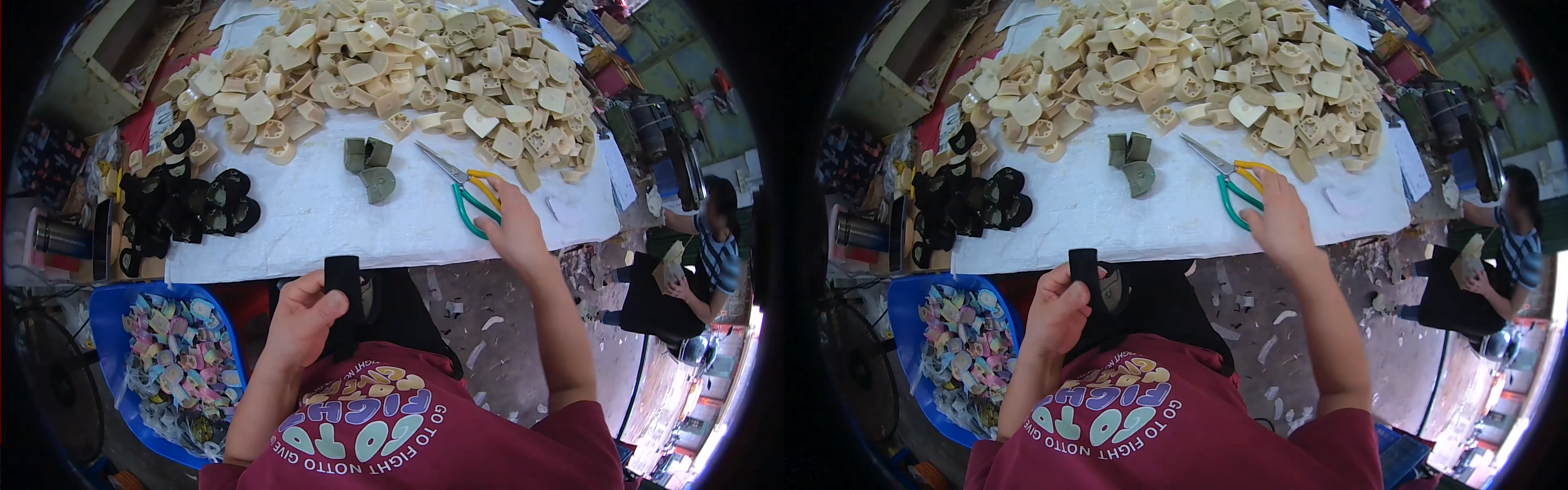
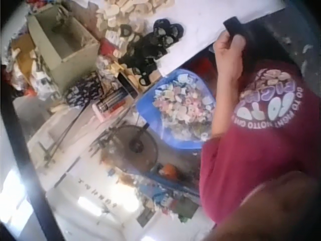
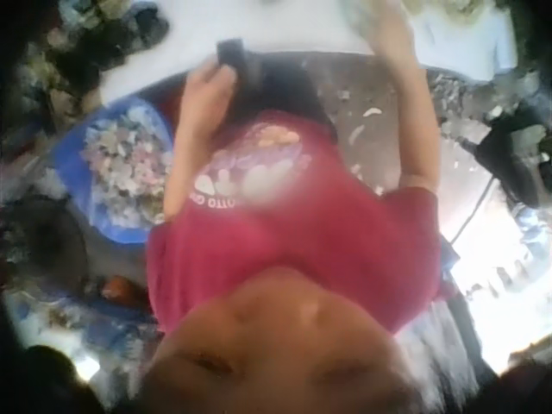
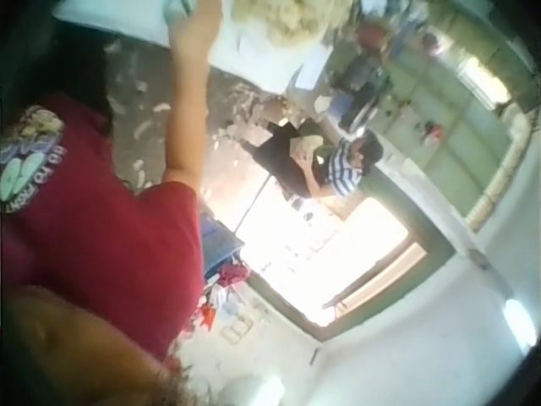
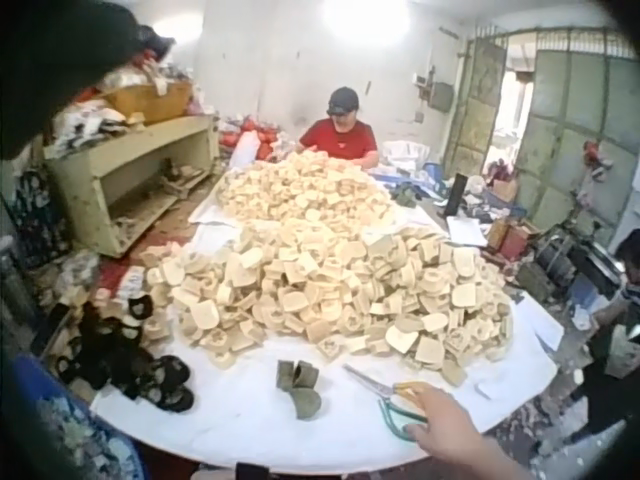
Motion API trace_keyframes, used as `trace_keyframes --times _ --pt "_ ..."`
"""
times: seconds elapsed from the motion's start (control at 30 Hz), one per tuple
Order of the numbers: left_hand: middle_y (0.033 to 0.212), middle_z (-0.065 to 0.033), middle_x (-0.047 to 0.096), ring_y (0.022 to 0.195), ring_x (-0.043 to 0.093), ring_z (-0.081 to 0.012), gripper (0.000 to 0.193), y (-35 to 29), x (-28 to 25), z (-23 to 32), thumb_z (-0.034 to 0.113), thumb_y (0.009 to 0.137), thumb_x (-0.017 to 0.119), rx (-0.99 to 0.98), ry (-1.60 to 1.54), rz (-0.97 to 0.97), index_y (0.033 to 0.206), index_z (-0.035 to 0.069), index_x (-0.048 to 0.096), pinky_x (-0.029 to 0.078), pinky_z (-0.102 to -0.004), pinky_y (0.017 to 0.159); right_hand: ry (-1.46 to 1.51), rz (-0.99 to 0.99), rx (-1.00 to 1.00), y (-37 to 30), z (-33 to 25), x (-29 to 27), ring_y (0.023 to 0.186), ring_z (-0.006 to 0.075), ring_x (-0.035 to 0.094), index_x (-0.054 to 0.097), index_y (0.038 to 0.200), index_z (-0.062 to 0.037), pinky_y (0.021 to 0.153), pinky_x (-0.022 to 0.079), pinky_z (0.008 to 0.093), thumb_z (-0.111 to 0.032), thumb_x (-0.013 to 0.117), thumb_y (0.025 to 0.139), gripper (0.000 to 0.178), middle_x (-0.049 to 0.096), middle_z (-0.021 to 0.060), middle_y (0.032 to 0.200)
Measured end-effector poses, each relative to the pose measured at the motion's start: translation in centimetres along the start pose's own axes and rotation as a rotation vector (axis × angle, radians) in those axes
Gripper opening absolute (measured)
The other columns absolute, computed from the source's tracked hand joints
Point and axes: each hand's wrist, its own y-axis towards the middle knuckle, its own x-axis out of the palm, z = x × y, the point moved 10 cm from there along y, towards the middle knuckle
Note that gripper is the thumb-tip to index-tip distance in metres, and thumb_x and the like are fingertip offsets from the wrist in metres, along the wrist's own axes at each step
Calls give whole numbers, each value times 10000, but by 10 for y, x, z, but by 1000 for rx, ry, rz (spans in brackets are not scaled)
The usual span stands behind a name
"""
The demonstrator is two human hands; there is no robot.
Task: The person assembles shoe components by wrapping black fabric around beige plastic soles. They use scissors to trim the fabric and secure the pieces with rubber bands. The finished units are placed on a table alongside a large pile of similar parts.
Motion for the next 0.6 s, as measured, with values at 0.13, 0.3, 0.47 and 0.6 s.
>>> trace_keyframes --times 0.13,0.3,0.47,0.6 --pt "1196 -296 534 1038 610 -395 362 5 12 -3 294 943 555 -15 -570 -113 1168 10 556 557 -435 817 65 -362 40 29 20 24 848 217 549 517 1238 -26 762 454 318 -107 743 677 610 544 93 914" --pt "1191 -251 557 1078 597 -377 316 -1 2 4 210 925 577 -16 -526 -16 1155 -7 571 548 -483 846 409 -458 202 19 27 31 660 83 483 514 1234 -1 599 414 214 -29 708 707 563 502 -10 819" --pt "1007 -128 659 915 648 -207 247 -1 -21 -13 154 893 619 -125 -223 174 1075 -13 624 555 -379 796 981 -581 354 -67 -8 44 849 74 551 481 1259 -36 700 472 217 0 768 690 638 571 -2 947" --pt "926 -75 668 757 624 -119 192 1 -15 -24 124 879 621 -175 -66 204 1016 -8 650 534 -298 736 967 -919 243 -116 -69 57 1033 124 527 404 1324 -59 878 443 268 -198 879 626 856 548 44 1106"
